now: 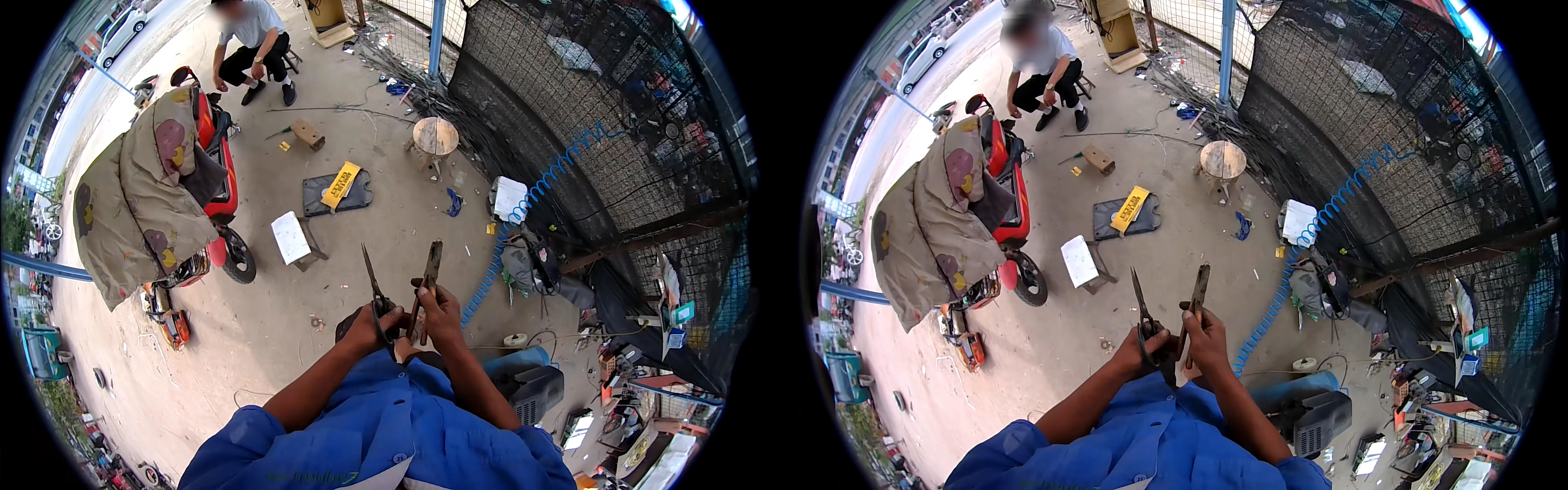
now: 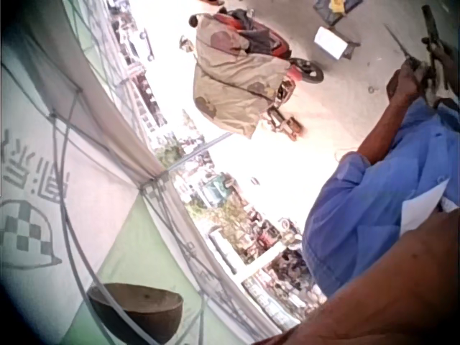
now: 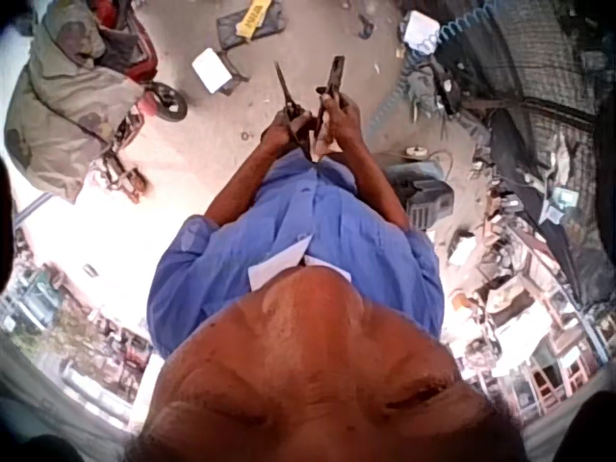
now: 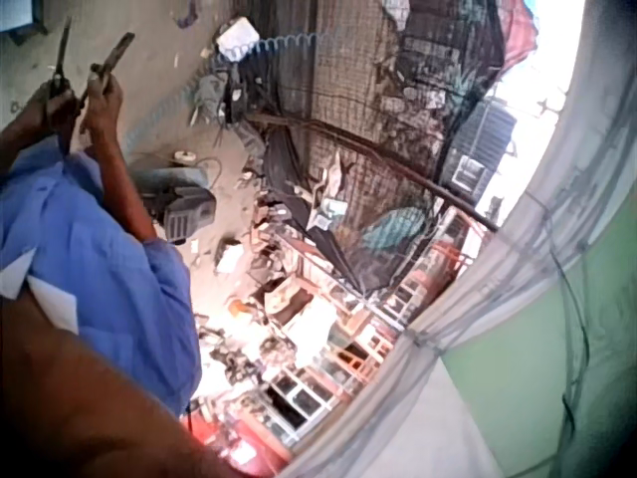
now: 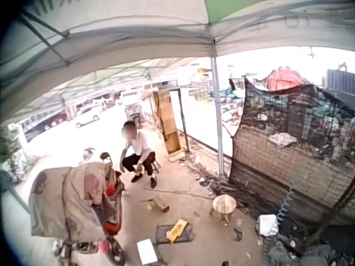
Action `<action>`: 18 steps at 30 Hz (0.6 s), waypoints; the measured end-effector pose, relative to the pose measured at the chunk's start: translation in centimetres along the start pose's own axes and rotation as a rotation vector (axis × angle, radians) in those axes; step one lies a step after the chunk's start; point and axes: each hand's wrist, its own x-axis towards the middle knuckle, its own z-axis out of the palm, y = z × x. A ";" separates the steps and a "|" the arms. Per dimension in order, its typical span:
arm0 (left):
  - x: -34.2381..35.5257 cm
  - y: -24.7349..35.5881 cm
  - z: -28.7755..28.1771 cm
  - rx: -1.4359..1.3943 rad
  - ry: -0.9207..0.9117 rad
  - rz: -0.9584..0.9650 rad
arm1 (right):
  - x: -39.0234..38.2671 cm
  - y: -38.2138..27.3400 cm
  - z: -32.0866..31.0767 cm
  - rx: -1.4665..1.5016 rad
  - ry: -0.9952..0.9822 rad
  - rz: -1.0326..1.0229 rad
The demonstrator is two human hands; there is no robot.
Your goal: The person works on the battery compartment of a red electric scooter. They use pliers to adjust or cut wires connected to the batteries while another person sits nearby observing.
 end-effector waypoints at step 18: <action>11.3 12.8 -11.6 -0.222 -0.079 0.092 | 17.1 -8.5 11.9 -0.286 -0.360 -0.120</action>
